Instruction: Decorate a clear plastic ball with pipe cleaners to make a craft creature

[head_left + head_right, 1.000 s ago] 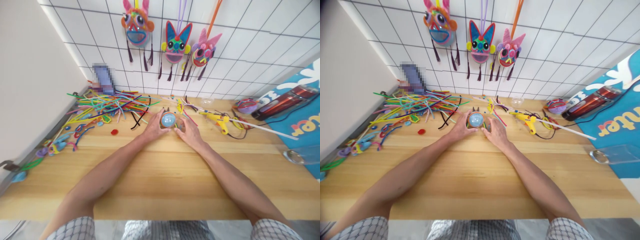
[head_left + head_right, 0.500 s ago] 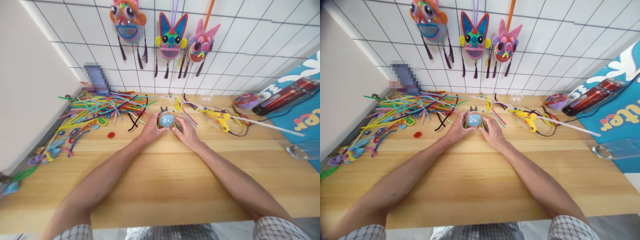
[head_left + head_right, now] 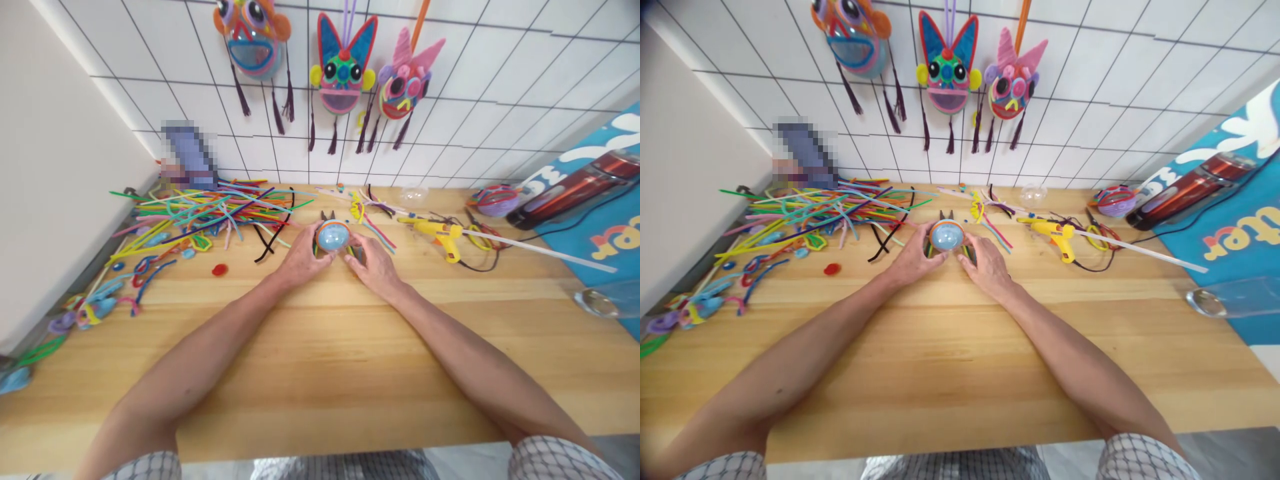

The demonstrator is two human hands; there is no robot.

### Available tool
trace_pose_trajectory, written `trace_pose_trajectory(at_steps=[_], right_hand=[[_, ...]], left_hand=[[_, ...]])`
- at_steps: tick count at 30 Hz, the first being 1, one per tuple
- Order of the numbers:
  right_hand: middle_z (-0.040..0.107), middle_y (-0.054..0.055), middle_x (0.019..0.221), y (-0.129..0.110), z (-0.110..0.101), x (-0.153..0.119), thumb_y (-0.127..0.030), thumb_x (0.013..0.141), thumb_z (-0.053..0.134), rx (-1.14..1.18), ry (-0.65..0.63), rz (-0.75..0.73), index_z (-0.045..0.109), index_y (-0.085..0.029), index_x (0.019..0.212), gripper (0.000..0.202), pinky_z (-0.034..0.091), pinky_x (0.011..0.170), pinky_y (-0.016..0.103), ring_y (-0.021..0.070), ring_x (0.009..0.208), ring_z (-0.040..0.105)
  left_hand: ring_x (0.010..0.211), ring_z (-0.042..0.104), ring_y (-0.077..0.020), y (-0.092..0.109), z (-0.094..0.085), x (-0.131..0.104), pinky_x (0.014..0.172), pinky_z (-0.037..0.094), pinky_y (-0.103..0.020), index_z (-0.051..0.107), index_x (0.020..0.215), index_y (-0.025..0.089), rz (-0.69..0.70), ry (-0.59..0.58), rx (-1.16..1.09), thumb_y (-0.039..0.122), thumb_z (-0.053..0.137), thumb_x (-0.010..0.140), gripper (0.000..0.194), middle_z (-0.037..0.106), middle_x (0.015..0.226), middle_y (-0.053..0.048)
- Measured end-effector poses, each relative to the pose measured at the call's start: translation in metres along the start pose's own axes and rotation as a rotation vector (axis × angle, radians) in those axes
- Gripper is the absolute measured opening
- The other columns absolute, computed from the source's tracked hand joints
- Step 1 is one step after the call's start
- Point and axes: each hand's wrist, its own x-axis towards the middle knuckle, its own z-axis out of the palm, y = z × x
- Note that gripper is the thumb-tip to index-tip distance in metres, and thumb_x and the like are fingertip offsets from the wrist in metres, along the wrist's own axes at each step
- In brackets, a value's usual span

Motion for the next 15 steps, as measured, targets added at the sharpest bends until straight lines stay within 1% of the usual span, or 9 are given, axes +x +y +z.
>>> trace_pose_trajectory(at_steps=[4,9,11,13,15], right_hand=[[0.074,0.017,0.132,-0.0006,-0.0006,-0.0006,-0.036,0.1,0.061,0.006,0.001,0.0,0.05,-0.022,0.152,0.055,0.056,0.107,0.059,0.0355,0.123,0.069],[0.066,0.017,0.146,-0.0003,-0.0011,-0.0005,-0.039,0.1,0.062,0.001,0.008,-0.011,0.043,-0.026,0.16,0.064,0.052,0.114,0.062,0.0367,0.135,0.063],[0.067,0.017,0.145,-0.0003,-0.0013,-0.0003,-0.038,0.1,0.062,0.004,-0.006,-0.029,0.044,-0.026,0.16,0.064,0.053,0.113,0.062,0.0367,0.134,0.063],[0.068,0.017,0.144,0.0,-0.0013,-0.0002,-0.038,0.099,0.062,0.003,-0.013,-0.031,0.045,-0.026,0.159,0.063,0.053,0.112,0.062,0.0368,0.133,0.064],[0.068,0.017,0.144,0.0005,-0.001,-0.0005,-0.039,0.1,0.062,0.0,-0.012,-0.025,0.046,-0.026,0.158,0.062,0.054,0.112,0.061,0.0367,0.133,0.064]], left_hand=[[0.137,0.063,-0.033,0.0009,-0.0018,0.0013,0.12,0.049,-0.052,0.051,0.148,0.016,-0.021,-0.008,-0.015,0.04,0.082,0.085,0.074,0.065,0.148,-0.019],[0.142,0.061,-0.0325,-0.0023,-0.0023,0.0018,0.124,0.047,-0.052,0.052,0.149,0.018,-0.016,-0.019,0.0,0.04,0.08,0.088,0.07,0.064,0.151,-0.018],[0.145,0.059,-0.0337,-0.0028,-0.0015,0.0012,0.125,0.045,-0.053,0.051,0.151,0.017,-0.01,-0.02,0.001,0.041,0.08,0.088,0.074,0.062,0.154,-0.02],[0.147,0.056,-0.0359,-0.0022,-0.0005,0.0005,0.126,0.044,-0.055,0.048,0.153,0.014,-0.027,-0.003,-0.009,0.044,0.084,0.084,0.083,0.058,0.156,-0.023],[0.143,0.06,-0.0365,-0.0006,0.0,0.0001,0.123,0.047,-0.055,0.046,0.152,0.012,-0.059,0.021,-0.041,0.045,0.087,0.081,0.088,0.059,0.154,-0.024]])
